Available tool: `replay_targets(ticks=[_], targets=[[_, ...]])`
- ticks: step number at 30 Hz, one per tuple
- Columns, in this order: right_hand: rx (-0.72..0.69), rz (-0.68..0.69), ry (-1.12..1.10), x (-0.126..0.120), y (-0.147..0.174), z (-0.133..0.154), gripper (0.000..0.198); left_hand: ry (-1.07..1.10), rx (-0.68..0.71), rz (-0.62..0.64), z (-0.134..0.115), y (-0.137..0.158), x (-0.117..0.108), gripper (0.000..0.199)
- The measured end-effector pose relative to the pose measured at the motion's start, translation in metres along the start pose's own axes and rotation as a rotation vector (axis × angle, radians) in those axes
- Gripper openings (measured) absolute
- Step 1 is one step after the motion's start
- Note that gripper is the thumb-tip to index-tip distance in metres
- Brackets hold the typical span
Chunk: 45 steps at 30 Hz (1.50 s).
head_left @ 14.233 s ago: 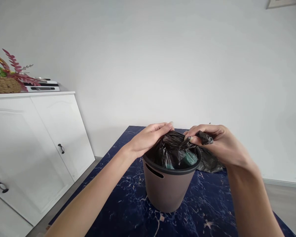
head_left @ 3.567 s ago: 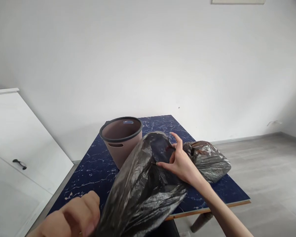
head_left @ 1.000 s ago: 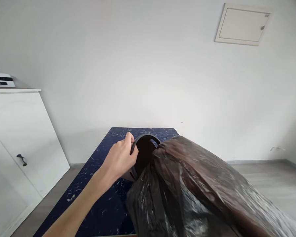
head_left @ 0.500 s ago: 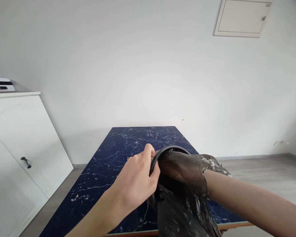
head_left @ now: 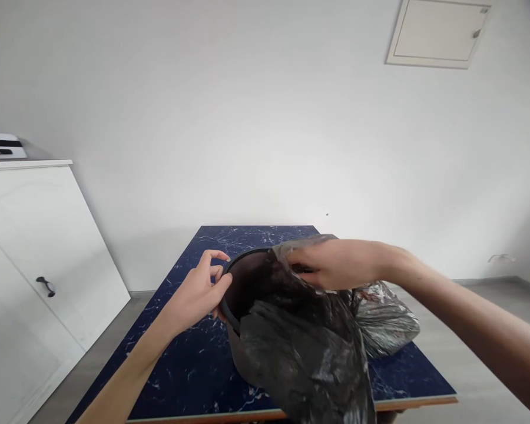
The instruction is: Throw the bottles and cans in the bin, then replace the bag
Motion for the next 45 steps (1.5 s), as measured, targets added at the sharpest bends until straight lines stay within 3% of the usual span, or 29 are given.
replay_targets(ticks=[3,7,9,11,13,15,17,20,23,25,28,31,35,37,39,42,45], targets=[[0.023,0.195,-0.111,-0.008,0.004,-0.002,0.025,-0.047,-0.008,-0.029,0.006,-0.007,-0.005,0.051],[0.084,0.167,-0.184,-0.017,0.008,-0.011,0.031,-0.202,0.039,-0.045,0.008,-0.015,-0.012,0.052],[0.065,0.169,-0.23,-0.014,0.01,-0.007,0.03,-0.315,0.139,-0.164,-0.004,-0.014,-0.021,0.054],[0.044,0.179,-0.261,-0.009,0.01,0.0,0.029,-0.389,0.388,-0.388,-0.041,-0.001,-0.033,0.046],[0.017,0.177,-0.287,-0.006,0.008,0.009,0.031,-0.396,0.76,-0.534,-0.09,0.025,-0.032,0.034],[-0.015,0.169,-0.298,-0.004,0.005,0.017,0.032,-0.396,1.079,-0.418,-0.128,0.051,-0.013,0.039],[-0.045,0.183,-0.281,0.0,0.003,0.02,0.031,-0.439,1.21,-0.211,-0.145,0.061,0.008,0.048],[-0.052,0.221,-0.252,0.006,0.005,0.015,0.031,-0.531,1.169,-0.081,-0.14,0.052,0.018,0.041],[-0.009,0.19,-0.226,0.009,0.012,0.003,0.033,-0.566,1.102,-0.046,-0.119,0.038,0.009,0.025],[0.032,0.136,-0.155,0.009,0.017,-0.007,0.036,-0.549,1.073,-0.024,-0.105,0.032,-0.002,0.032],[0.076,0.062,-0.078,0.007,0.024,-0.015,0.04,-0.508,1.038,-0.102,-0.095,0.027,-0.023,0.036],[0.089,0.032,-0.108,0.006,0.028,-0.014,0.042,-0.432,1.055,-0.19,-0.1,0.033,-0.032,0.032],[0.074,0.013,-0.097,0.006,0.029,-0.011,0.038,-0.363,1.116,-0.048,-0.119,0.048,-0.007,0.022],[0.076,0.017,-0.061,0.007,0.031,-0.014,0.037,-0.425,1.032,0.056,-0.121,0.043,0.011,0.025],[0.085,0.019,-0.01,0.009,0.034,-0.019,0.038,-0.528,0.911,0.117,-0.116,0.03,0.023,0.043],[0.099,0.019,0.057,0.014,0.041,-0.028,0.038,-0.624,0.83,0.161,-0.107,0.013,0.031,0.059],[0.113,0.011,0.098,0.021,0.045,-0.033,0.04,-0.591,0.829,0.142,-0.101,0.006,0.025,0.044]])
Point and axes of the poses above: each hand's wrist, its own y-axis away from the middle knuckle, its own x-axis out of the palm, z = x × y, the point moved 8 cm from there along -y, towards the middle knuckle, and after that the axes turned 15 degrees about -z, right-handed, at the moved point
